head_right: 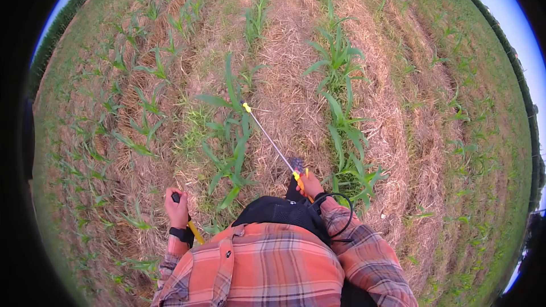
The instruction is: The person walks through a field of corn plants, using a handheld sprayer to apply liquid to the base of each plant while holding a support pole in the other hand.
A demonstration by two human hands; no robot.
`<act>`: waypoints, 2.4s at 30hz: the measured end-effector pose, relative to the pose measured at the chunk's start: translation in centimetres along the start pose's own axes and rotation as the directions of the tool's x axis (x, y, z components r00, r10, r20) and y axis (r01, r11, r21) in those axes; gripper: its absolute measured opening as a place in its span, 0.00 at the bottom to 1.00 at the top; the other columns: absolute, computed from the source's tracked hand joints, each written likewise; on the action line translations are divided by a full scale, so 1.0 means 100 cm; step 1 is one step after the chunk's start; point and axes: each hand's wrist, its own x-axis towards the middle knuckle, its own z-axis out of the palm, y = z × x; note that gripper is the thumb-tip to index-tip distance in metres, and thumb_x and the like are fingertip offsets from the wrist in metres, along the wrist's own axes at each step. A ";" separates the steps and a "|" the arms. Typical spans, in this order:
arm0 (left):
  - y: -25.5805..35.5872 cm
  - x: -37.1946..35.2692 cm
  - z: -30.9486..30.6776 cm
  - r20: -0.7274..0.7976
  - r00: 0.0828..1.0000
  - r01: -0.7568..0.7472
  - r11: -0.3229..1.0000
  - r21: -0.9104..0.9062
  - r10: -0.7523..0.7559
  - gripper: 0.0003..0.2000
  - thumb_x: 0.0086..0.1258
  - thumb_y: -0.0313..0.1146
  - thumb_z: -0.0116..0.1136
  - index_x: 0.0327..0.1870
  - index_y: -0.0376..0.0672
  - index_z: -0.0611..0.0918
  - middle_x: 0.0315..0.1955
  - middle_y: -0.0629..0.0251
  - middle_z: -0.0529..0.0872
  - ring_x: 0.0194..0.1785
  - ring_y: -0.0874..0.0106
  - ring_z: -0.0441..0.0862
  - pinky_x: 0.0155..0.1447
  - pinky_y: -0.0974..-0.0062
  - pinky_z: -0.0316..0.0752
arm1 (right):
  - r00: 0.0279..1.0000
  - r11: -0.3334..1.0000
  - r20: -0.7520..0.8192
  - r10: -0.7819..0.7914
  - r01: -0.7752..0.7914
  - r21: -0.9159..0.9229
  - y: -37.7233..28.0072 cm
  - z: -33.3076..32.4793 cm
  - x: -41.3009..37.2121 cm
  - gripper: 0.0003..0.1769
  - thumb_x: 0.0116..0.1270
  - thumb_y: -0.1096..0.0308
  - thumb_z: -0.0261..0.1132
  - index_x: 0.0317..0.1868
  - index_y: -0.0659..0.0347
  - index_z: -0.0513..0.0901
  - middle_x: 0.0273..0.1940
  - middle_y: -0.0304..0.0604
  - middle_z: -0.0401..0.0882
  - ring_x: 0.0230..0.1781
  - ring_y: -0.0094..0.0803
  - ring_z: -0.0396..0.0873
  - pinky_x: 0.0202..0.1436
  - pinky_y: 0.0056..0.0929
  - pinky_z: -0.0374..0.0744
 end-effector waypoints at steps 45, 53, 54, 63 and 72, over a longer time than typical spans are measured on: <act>0.146 0.409 0.234 0.146 0.988 -0.048 0.998 -0.029 0.052 0.07 0.53 0.23 0.54 0.26 0.41 0.67 0.19 0.73 0.66 0.20 0.84 0.61 0.24 0.85 0.58 | 0.966 0.996 -0.247 -0.072 0.056 -0.073 -0.329 -0.128 0.298 0.12 0.64 0.58 0.46 0.34 0.59 0.62 0.18 0.39 0.72 0.08 0.21 0.66 0.08 0.17 0.62; 0.236 0.402 0.195 -0.037 0.993 -0.120 0.976 -0.180 0.115 0.07 0.56 0.23 0.51 0.30 0.42 0.66 0.20 0.72 0.67 0.15 0.85 0.63 0.18 0.89 0.59 | 0.984 0.989 -0.150 -0.095 0.077 -0.123 -0.380 -0.133 0.322 0.14 0.63 0.57 0.47 0.36 0.61 0.64 0.17 0.39 0.73 0.08 0.21 0.67 0.08 0.18 0.63; 0.220 0.418 0.210 -0.007 1.000 -0.029 0.995 -0.096 0.029 0.07 0.56 0.24 0.52 0.29 0.42 0.66 0.20 0.72 0.66 0.16 0.85 0.62 0.19 0.89 0.58 | 0.985 0.989 -0.143 -0.096 0.079 -0.123 -0.383 -0.136 0.330 0.14 0.63 0.57 0.47 0.36 0.61 0.64 0.17 0.39 0.73 0.08 0.21 0.67 0.08 0.18 0.63; 0.172 0.536 0.402 0.163 0.978 -0.164 0.965 0.207 0.131 0.06 0.51 0.24 0.54 0.25 0.41 0.69 0.19 0.69 0.70 0.23 0.79 0.66 0.29 0.81 0.62 | 0.971 0.999 -0.236 -0.041 0.041 -0.008 -0.411 -0.216 0.418 0.11 0.65 0.59 0.46 0.36 0.59 0.63 0.17 0.39 0.72 0.07 0.21 0.65 0.07 0.17 0.61; 0.273 0.572 0.470 0.216 0.967 -0.158 0.981 0.112 0.131 0.06 0.53 0.23 0.53 0.27 0.40 0.69 0.19 0.70 0.70 0.21 0.80 0.67 0.26 0.82 0.62 | 0.891 0.967 -0.454 0.015 0.103 0.233 -0.431 -0.332 0.450 0.11 0.64 0.58 0.47 0.35 0.57 0.62 0.17 0.43 0.70 0.06 0.24 0.64 0.06 0.19 0.60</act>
